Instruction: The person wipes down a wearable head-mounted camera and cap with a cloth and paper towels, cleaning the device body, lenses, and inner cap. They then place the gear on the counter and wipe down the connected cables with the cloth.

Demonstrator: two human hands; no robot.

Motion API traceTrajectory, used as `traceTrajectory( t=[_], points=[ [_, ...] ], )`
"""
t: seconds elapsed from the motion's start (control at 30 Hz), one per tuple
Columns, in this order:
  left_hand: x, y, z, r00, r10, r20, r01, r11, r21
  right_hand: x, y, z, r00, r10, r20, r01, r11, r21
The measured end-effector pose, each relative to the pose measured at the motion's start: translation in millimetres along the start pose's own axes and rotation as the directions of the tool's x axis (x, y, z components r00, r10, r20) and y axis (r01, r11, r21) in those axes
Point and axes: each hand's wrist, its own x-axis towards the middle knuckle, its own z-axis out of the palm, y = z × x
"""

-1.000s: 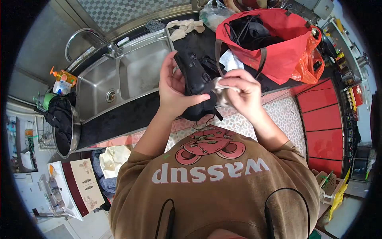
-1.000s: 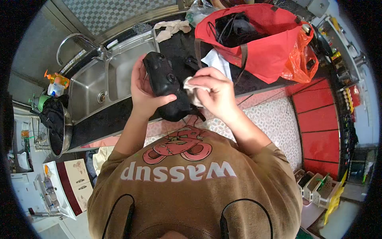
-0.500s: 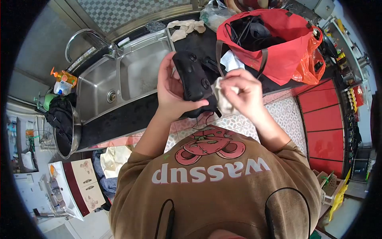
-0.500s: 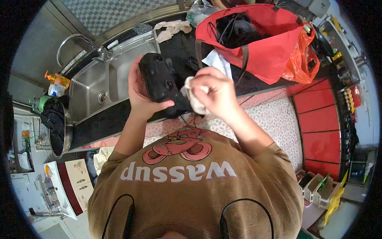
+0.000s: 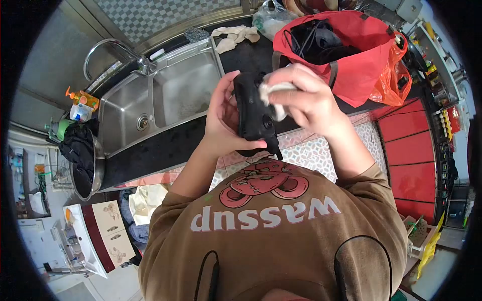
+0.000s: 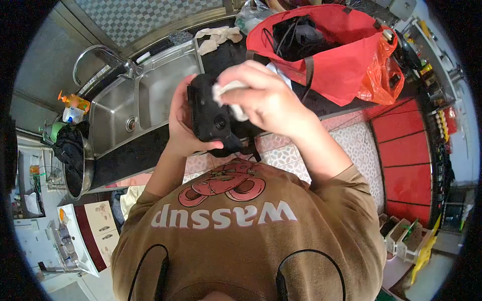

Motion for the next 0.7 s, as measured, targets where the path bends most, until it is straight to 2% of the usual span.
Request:
traceTrajectory(
  t=[0.1,0.2,0.33,0.4,0.47,0.53,0.63,0.7],
  points=[
    [1,0,-2,1.0,0.003,-0.013,-0.003,1.0,0.003,-4,-3,0,0.972,0.207,-0.114,-0.218,0.972,-0.092],
    [-2,0,-1,0.997,-0.067,-0.03,0.065,0.996,-0.066,0,-14,6,0.983,0.14,-0.122,-0.138,0.99,0.02],
    [1,2,1,1.0,-0.004,0.01,0.004,1.0,-0.029,-15,-4,14,0.986,0.12,-0.115,-0.104,0.985,0.136],
    [-1,5,0,0.995,-0.057,-0.076,0.053,0.997,-0.055,-24,1,16,0.988,0.12,-0.1,-0.101,0.979,0.175],
    [-2,6,-4,0.989,-0.086,-0.124,0.079,0.995,-0.067,-36,3,13,0.982,0.189,-0.006,-0.185,0.967,0.174],
    [0,7,-8,0.997,-0.066,-0.045,0.062,0.994,-0.089,-35,-1,10,0.973,0.228,0.042,-0.231,0.958,0.169],
    [1,5,-2,0.999,-0.044,-0.018,0.043,0.997,-0.061,-7,-17,3,0.935,0.227,-0.271,-0.202,0.972,0.117],
    [2,3,4,0.999,-0.022,-0.043,0.023,0.999,0.021,-5,-19,11,0.951,0.192,-0.241,-0.186,0.981,0.05]
  ],
)
